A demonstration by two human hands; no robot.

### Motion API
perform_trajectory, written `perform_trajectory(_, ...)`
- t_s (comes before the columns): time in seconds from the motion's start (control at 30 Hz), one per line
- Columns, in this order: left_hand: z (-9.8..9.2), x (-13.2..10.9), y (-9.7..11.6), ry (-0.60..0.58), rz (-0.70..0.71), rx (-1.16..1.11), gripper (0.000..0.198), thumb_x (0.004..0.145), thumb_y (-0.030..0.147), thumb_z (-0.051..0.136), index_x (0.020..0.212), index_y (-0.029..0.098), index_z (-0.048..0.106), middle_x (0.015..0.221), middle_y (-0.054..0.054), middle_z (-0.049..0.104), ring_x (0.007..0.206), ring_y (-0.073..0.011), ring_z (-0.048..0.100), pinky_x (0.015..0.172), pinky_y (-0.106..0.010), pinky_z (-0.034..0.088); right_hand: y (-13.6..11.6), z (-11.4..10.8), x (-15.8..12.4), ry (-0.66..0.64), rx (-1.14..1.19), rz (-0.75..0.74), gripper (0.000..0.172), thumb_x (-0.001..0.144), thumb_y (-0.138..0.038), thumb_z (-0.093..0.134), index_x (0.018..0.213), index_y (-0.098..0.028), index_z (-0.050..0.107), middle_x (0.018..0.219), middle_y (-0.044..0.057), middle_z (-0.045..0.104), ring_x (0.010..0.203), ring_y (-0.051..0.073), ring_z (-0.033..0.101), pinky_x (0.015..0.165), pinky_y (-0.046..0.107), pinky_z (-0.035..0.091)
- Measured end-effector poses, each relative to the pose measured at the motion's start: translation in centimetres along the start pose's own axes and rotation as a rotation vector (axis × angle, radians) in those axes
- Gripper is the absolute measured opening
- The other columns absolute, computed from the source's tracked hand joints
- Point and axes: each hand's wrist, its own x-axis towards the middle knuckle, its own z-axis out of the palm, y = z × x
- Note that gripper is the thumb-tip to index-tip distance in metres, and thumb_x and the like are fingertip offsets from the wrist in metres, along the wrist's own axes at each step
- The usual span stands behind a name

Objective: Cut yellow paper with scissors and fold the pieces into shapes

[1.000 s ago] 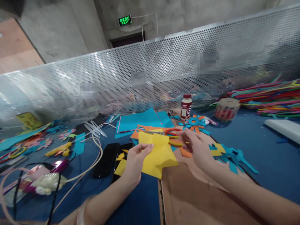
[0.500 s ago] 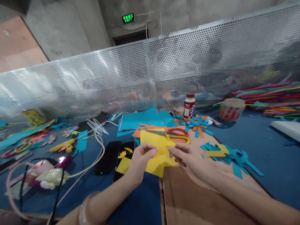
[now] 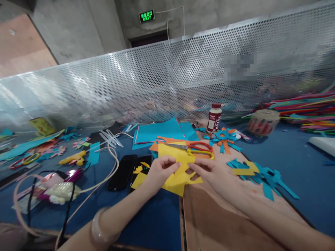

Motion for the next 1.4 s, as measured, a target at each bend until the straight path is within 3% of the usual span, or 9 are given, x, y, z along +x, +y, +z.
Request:
perform_trajectory(0.17, 0.2, -0.2, 0.2, -0.006, -0.031, -0.112, 0.023, 0.064, 0.027, 0.071, 0.074, 0.016, 0.054, 0.062, 0.005, 0.046, 0.058, -0.0081, 0.042, 0.058, -0.020, 0.033, 0.5, 0.3, -0.2, -0.032, 0.113, 0.025, 0.025, 0.072, -0.039, 0.065, 0.078, -0.015, 0.066, 0.074, 0.004, 0.069, 0.070, 0.017, 0.067, 0.071, 0.031, 0.055)
perform_trajectory(0.37, -0.1, -0.4, 0.4, -0.085, 0.008, -0.082, 0.015, 0.072, 0.027, 0.065, 0.072, 0.013, 0.058, 0.067, 0.001, 0.051, 0.062, -0.0092, 0.046, 0.059, -0.020, 0.036, 0.2, 0.2, -0.5, -0.107, 0.106, -0.029, 0.023, 0.076, -0.039, 0.060, 0.078, -0.017, 0.068, 0.076, 0.004, 0.070, 0.073, 0.018, 0.067, 0.074, 0.032, 0.055)
perform_trajectory(0.53, -0.2, -0.3, 0.1, -0.103, 0.003, -0.104, 0.014, 0.073, 0.027, 0.065, 0.080, 0.015, 0.064, 0.074, -0.002, 0.060, 0.067, -0.0107, 0.051, 0.062, -0.021, 0.038, 0.8, 0.1, -0.4, -0.040, 0.193, -0.021, 0.020, 0.077, -0.032, 0.062, 0.083, -0.015, 0.068, 0.074, 0.005, 0.070, 0.069, 0.018, 0.067, 0.070, 0.031, 0.055)
perform_trajectory(0.7, -0.3, -0.2, -0.2, -0.083, 0.016, -0.130, 0.015, 0.073, 0.024, 0.065, 0.087, 0.017, 0.067, 0.070, 0.001, 0.057, 0.064, -0.0078, 0.047, 0.061, -0.018, 0.037, 1.6, -0.1, -0.1, -0.033, 0.312, -0.025, 0.025, 0.077, -0.029, 0.064, 0.098, -0.015, 0.067, 0.076, 0.005, 0.070, 0.070, 0.017, 0.067, 0.071, 0.031, 0.055)
perform_trajectory(1.07, -0.6, -0.3, -0.3, -0.132, 0.009, -0.172, 0.013, 0.075, 0.024, 0.066, 0.086, 0.018, 0.069, 0.071, 0.000, 0.060, 0.064, -0.0074, 0.048, 0.059, -0.017, 0.037, 1.5, -0.6, 0.0, -0.072, 0.302, -0.055, 0.016, 0.077, -0.026, 0.065, 0.091, -0.018, 0.069, 0.072, 0.004, 0.071, 0.070, 0.015, 0.067, 0.070, 0.028, 0.054)
perform_trajectory(1.4, -0.5, -0.3, -0.3, -0.170, -0.040, -0.297, 0.010, 0.074, 0.020, 0.066, 0.084, 0.018, 0.068, 0.078, 0.000, 0.061, 0.065, -0.0058, 0.048, 0.058, -0.015, 0.037, 1.3, -0.4, -0.1, -0.117, 0.537, 0.008, 0.009, 0.077, -0.020, 0.064, 0.084, -0.018, 0.069, 0.073, 0.005, 0.070, 0.069, 0.014, 0.066, 0.070, 0.026, 0.052)
